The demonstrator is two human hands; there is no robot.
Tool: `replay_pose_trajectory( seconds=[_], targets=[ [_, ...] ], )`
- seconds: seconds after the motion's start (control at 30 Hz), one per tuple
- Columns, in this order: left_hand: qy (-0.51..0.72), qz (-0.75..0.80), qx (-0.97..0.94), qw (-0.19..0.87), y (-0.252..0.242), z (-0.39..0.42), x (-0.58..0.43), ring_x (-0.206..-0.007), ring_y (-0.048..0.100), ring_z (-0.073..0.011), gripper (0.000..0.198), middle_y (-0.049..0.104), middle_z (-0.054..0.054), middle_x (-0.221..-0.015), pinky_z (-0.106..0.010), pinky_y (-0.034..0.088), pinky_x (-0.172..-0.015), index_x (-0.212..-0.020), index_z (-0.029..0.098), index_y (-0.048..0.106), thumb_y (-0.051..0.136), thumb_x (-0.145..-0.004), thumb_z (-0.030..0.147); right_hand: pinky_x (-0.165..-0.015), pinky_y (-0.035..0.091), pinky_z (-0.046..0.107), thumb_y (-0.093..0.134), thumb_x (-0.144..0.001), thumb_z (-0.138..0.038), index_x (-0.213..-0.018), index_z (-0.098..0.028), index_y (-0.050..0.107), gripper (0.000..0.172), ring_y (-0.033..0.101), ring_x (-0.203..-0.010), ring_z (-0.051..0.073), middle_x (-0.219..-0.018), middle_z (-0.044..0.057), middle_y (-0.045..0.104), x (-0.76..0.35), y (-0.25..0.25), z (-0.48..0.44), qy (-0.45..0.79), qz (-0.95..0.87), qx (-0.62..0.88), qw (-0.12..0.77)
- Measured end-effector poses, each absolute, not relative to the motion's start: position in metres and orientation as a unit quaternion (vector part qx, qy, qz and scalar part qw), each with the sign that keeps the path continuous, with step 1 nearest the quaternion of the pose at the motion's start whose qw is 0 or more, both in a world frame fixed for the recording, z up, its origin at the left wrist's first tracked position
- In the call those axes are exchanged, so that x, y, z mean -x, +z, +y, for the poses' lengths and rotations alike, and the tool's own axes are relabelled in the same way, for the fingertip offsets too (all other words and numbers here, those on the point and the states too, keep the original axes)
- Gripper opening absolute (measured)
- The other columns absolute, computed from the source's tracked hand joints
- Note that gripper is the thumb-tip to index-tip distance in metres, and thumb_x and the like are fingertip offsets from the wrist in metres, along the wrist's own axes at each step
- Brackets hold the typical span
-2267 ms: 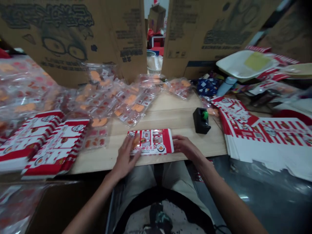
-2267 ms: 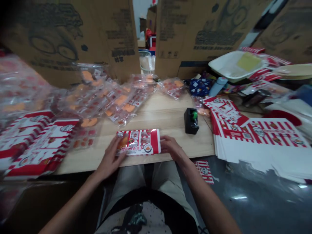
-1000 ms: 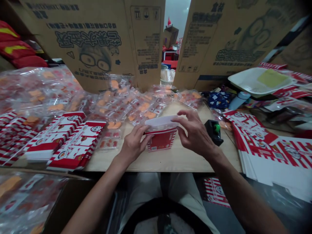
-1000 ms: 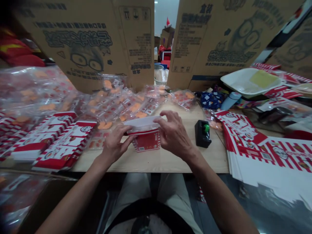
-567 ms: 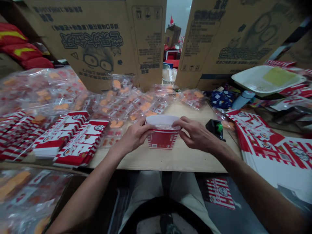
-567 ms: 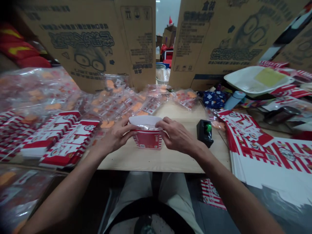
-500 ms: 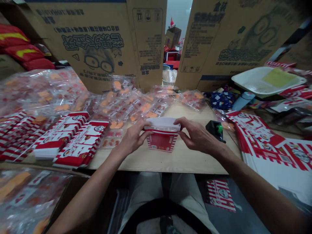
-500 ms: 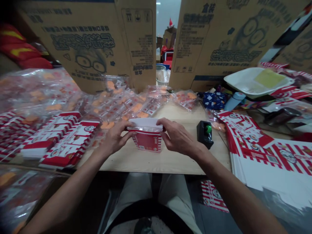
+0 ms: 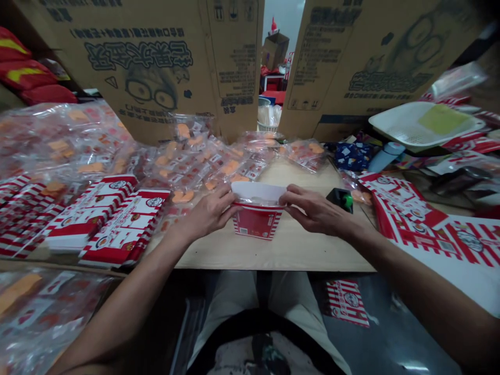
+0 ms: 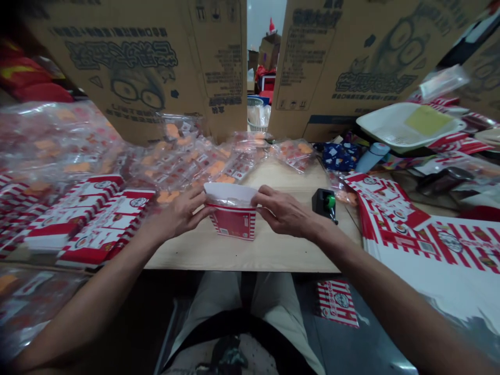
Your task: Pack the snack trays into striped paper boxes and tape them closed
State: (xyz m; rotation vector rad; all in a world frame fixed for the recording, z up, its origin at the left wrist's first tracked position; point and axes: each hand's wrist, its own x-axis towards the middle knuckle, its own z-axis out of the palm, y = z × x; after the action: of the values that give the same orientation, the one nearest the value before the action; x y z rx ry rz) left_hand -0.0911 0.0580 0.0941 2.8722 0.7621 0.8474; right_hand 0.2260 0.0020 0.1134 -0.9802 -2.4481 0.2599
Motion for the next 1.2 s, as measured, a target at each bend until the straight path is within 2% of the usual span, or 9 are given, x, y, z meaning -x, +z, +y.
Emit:
replay_pose_trajectory(
  seconds=[0.13,0.3,0.47,0.63,0.73,0.87,0.93,1.07,1.2],
  targets=[
    [0.444,0.286,-0.841,0.118,0.061,0.053,0.08,-0.078,0.064,-0.014,0.028,0.065,-0.003,-0.093,-0.027,0.053,-0.072,-0.117,0.021,0.051,0.066,-0.095,0.029,-0.097,0.051,0.043,0.049,-0.098,-0.019,-0.136,-0.026,0.043,0.039,0.063,-0.109,0.022,-0.119,0.009,0.063,-0.208,0.076,-0.012,0.188,-0.74,0.428,0.484],
    [0.566,0.325,-0.741,0.157,0.027,0.046,0.063,-0.074,0.063,-0.011,0.046,0.064,0.001,-0.093,-0.024,0.053,-0.07,-0.122,0.023,0.048,0.077,-0.087,0.031,-0.1,0.052,0.043,0.052,-0.098,-0.03,-0.124,-0.024,0.048,0.027,0.063,-0.115,0.023,-0.125,0.012,0.063,-0.176,0.036,-0.016,0.216,-0.607,0.454,0.616],
    [0.542,0.313,-0.775,0.088,0.036,0.041,0.061,-0.086,0.066,-0.0148,0.019,0.07,-0.004,-0.098,-0.029,0.055,-0.08,-0.109,0.02,0.064,0.07,-0.091,0.023,-0.095,0.052,0.04,0.046,-0.101,-0.024,-0.124,-0.023,0.054,0.024,0.064,-0.107,0.022,-0.116,0.01,0.064,-0.178,0.036,-0.006,0.128,-0.659,0.431,0.603],
    [0.537,0.288,-0.784,0.119,0.048,0.042,0.062,-0.084,0.066,-0.0169,0.007,0.071,-0.004,-0.089,-0.031,0.055,-0.078,-0.095,0.02,0.069,0.066,-0.093,0.025,-0.089,0.052,0.039,0.042,-0.1,-0.017,-0.11,-0.022,0.056,0.018,0.061,-0.104,0.023,-0.109,0.012,0.061,-0.197,0.053,0.003,0.034,-0.792,0.382,0.475],
    [0.557,0.312,-0.729,0.247,0.053,0.044,0.052,-0.07,0.062,-0.0127,0.013,0.064,-0.001,-0.077,-0.024,0.051,-0.067,-0.086,0.019,0.065,0.065,-0.094,0.03,-0.085,0.051,0.036,0.043,-0.099,-0.018,-0.099,-0.022,0.055,0.012,0.059,-0.097,0.021,-0.103,0.01,0.058,-0.2,0.06,0.006,0.052,-0.806,0.365,0.462],
    [0.587,0.3,-0.614,0.434,0.056,0.051,0.039,-0.072,0.064,-0.0128,0.036,0.068,-0.001,-0.088,-0.024,0.053,-0.066,-0.119,0.023,0.058,0.071,-0.089,0.039,-0.076,0.051,0.031,0.049,-0.098,-0.021,-0.124,-0.025,0.045,0.026,0.057,-0.082,0.017,-0.098,0.003,0.056,-0.193,0.061,0.005,0.198,-0.723,0.395,0.531],
    [0.558,0.3,-0.625,0.456,0.054,0.055,0.04,-0.083,0.067,-0.0164,0.038,0.071,-0.005,-0.098,-0.028,0.056,-0.074,-0.122,0.023,0.062,0.069,-0.09,0.043,-0.075,0.051,0.03,0.05,-0.098,-0.024,-0.135,-0.026,0.039,0.038,0.058,-0.081,0.016,-0.101,0.003,0.057,-0.192,0.06,0.003,0.243,-0.702,0.403,0.534],
    [0.53,0.297,-0.677,0.416,0.048,0.059,0.052,-0.098,0.069,-0.022,0.026,0.074,-0.01,-0.105,-0.032,0.056,-0.081,-0.091,0.02,0.075,0.071,-0.089,0.045,-0.084,0.052,0.035,0.047,-0.099,-0.02,-0.11,-0.023,0.057,0.015,0.061,-0.097,0.02,-0.108,0.008,0.059,-0.199,0.061,-0.001,0.141,-0.767,0.379,0.498],
    [0.525,0.258,-0.686,0.433,0.046,0.05,0.054,-0.103,0.071,-0.0263,0.03,0.074,-0.013,-0.114,-0.035,0.058,-0.081,-0.089,0.019,0.073,0.082,-0.079,0.045,-0.089,0.052,0.039,0.046,-0.097,-0.014,-0.111,-0.023,0.058,0.02,0.059,-0.11,0.024,-0.122,0.013,0.058,-0.204,0.068,-0.008,0.054,-0.831,0.338,0.439]
  ],
)
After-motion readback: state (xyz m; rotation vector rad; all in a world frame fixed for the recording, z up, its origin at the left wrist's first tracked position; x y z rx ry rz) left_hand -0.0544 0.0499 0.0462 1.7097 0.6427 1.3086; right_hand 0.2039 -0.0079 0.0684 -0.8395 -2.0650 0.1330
